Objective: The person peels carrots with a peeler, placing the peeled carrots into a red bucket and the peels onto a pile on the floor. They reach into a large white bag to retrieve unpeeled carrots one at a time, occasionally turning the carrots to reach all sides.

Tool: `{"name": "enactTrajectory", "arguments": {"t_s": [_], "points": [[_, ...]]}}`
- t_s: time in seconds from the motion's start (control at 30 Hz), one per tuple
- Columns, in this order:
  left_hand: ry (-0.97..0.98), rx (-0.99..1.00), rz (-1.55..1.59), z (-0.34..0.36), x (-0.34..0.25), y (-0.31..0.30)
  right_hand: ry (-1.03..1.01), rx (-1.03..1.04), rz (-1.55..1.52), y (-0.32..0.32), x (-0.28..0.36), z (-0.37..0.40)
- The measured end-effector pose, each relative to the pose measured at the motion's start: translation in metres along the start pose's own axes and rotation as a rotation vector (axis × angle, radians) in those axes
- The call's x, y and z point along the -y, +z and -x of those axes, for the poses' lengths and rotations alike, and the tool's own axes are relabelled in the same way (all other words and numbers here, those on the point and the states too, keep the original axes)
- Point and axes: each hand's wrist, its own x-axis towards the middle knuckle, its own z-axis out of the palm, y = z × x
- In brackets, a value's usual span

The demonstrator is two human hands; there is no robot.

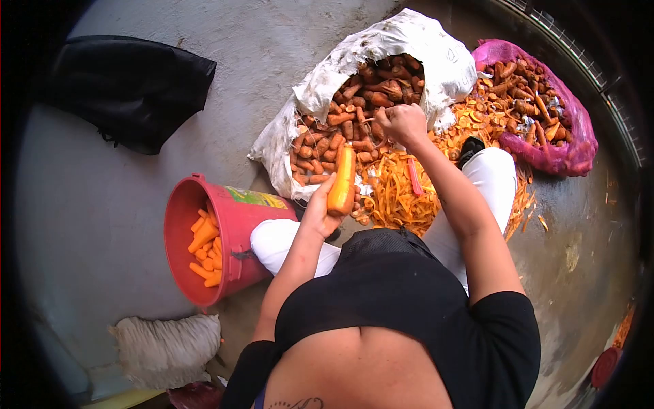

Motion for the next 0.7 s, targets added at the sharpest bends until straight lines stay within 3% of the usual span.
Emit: {"name": "enactTrajectory", "arguments": {"t_s": [0.1, 0.17, 0.23, 0.33, 0.37, 0.57, 0.63, 0.67, 0.7], "points": [[-0.061, 0.035, 0.053, -0.009, -0.004, -0.017, 0.031, 0.144, -0.320, -0.014, 0.022, 0.015], [-0.036, 0.043, 0.040, -0.012, -0.001, -0.018, -0.167, 0.135, -0.337, -0.018, 0.039, 0.030], [0.020, 0.027, 0.024, -0.013, 0.003, -0.015, -0.475, -0.159, -0.381, -0.014, 0.052, 0.045], [-0.051, -0.168, 0.158, -0.018, 0.008, -0.006, -0.546, -0.145, -0.456, -0.015, 0.063, 0.057], [-0.048, -0.146, 0.152, -0.017, 0.009, -0.005, -0.578, -0.131, -0.433, -0.016, 0.063, 0.058], [-0.002, -0.095, 0.050, -0.022, 0.011, -0.009, -0.568, -0.129, -0.462, -0.010, 0.055, 0.052], [0.011, 0.003, -0.108, -0.009, 0.007, -0.004, -0.491, -0.096, -0.363, -0.004, 0.042, 0.042], [-0.021, -0.099, -0.099, -0.001, 0.007, 0.008, -0.452, -0.080, -0.314, -0.002, 0.034, 0.034], [-0.030, -0.051, -0.101, 0.000, 0.008, 0.005, -0.372, 0.025, -0.193, -0.004, 0.026, 0.025]]}}
